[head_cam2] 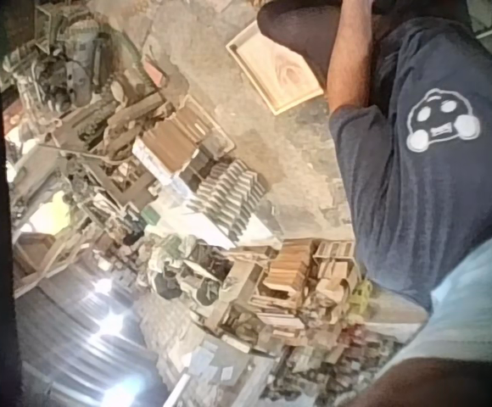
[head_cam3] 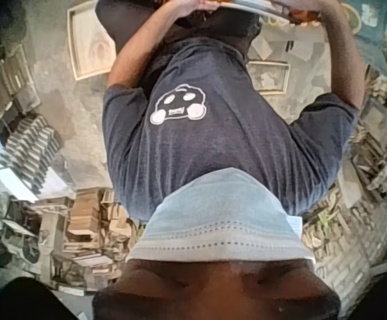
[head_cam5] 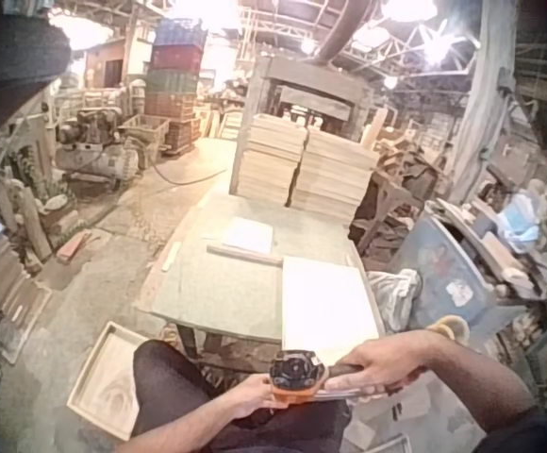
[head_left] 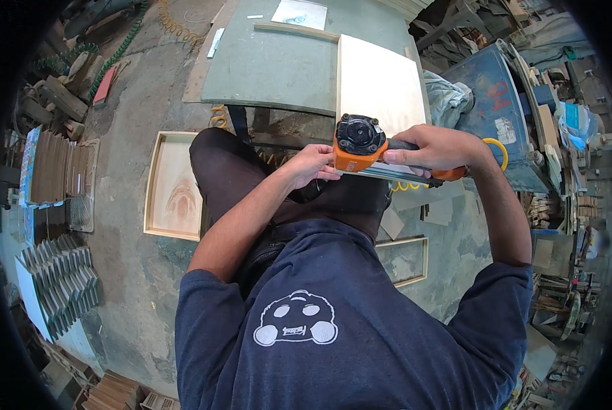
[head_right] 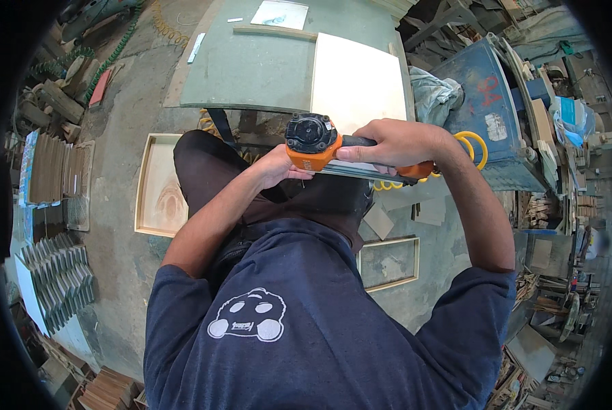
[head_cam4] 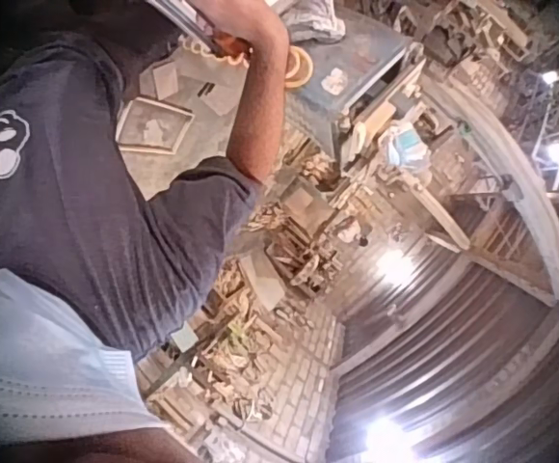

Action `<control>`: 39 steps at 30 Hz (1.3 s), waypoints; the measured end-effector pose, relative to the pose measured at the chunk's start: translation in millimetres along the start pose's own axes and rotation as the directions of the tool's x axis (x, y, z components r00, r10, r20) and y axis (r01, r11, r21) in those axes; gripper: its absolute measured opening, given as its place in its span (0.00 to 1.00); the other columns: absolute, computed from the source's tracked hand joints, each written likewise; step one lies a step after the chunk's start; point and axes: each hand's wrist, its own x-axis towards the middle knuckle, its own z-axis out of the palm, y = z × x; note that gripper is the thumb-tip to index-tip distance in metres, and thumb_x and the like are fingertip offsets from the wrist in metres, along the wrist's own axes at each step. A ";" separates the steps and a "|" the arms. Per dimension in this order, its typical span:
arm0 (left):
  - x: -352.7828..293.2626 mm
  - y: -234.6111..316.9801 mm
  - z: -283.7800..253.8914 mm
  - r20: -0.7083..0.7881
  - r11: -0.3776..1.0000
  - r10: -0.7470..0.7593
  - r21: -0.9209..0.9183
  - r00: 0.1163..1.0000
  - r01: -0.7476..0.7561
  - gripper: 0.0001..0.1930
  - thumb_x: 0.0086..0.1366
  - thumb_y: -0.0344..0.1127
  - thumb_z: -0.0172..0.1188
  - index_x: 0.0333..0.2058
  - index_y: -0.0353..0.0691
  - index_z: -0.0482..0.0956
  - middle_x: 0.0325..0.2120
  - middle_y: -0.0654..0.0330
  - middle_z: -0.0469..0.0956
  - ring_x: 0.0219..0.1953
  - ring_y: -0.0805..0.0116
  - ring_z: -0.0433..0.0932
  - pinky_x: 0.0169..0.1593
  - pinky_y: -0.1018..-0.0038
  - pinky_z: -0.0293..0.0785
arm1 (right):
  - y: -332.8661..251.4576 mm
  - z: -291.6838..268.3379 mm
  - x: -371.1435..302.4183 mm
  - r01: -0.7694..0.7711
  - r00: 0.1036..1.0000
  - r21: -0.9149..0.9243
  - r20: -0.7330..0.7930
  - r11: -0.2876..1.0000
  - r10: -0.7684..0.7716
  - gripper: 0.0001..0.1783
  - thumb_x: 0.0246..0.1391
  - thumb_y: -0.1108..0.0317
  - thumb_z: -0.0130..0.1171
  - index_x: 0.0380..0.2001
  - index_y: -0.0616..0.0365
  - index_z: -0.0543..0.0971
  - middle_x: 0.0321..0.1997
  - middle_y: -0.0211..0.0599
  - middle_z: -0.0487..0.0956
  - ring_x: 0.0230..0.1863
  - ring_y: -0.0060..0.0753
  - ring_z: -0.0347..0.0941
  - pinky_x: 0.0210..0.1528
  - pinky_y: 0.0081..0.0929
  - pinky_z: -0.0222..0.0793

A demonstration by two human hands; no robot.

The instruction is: The recorder sands a small plywood panel with sandpaper and then nails it onto a wooden frame using a pneumatic nail gun.

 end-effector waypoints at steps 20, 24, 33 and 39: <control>-8.2 8.0 8.6 -0.035 0.996 0.025 -0.080 0.999 -0.028 0.11 0.71 0.33 0.47 0.45 0.32 0.73 0.39 0.54 0.77 0.36 0.68 0.80 0.44 0.72 0.81 | -26.1 -1.4 -7.3 -0.037 0.999 -0.228 -0.043 0.973 0.028 0.38 0.55 0.35 0.53 0.38 0.68 0.78 0.19 0.36 0.77 0.22 0.30 0.75 0.25 0.28 0.71; -11.7 6.5 5.9 -0.010 0.994 0.058 -0.096 0.998 -0.059 0.10 0.70 0.33 0.49 0.42 0.33 0.75 0.36 0.53 0.79 0.35 0.69 0.81 0.42 0.73 0.81 | -25.3 1.5 -7.6 0.005 0.999 -0.242 -0.050 0.970 -0.017 0.38 0.53 0.34 0.55 0.37 0.66 0.79 0.19 0.35 0.77 0.21 0.30 0.75 0.24 0.28 0.71; -0.7 0.6 4.3 -0.002 0.999 -0.027 0.027 1.000 0.027 0.17 0.69 0.45 0.54 0.45 0.35 0.74 0.37 0.59 0.77 0.38 0.69 0.80 0.45 0.71 0.79 | 19.0 -16.1 -40.7 -0.105 0.994 0.050 0.002 0.993 0.105 0.29 0.57 0.43 0.57 0.36 0.64 0.80 0.20 0.29 0.76 0.21 0.20 0.72 0.24 0.20 0.68; -15.5 -3.6 27.3 -0.051 0.997 -0.074 -0.032 0.996 0.072 0.27 0.65 0.51 0.59 0.52 0.34 0.69 0.46 0.53 0.72 0.48 0.61 0.75 0.49 0.63 0.76 | 56.9 -7.2 -55.2 -0.188 0.980 0.075 -0.049 0.979 0.192 0.31 0.54 0.41 0.59 0.34 0.66 0.81 0.20 0.29 0.76 0.22 0.20 0.73 0.25 0.20 0.69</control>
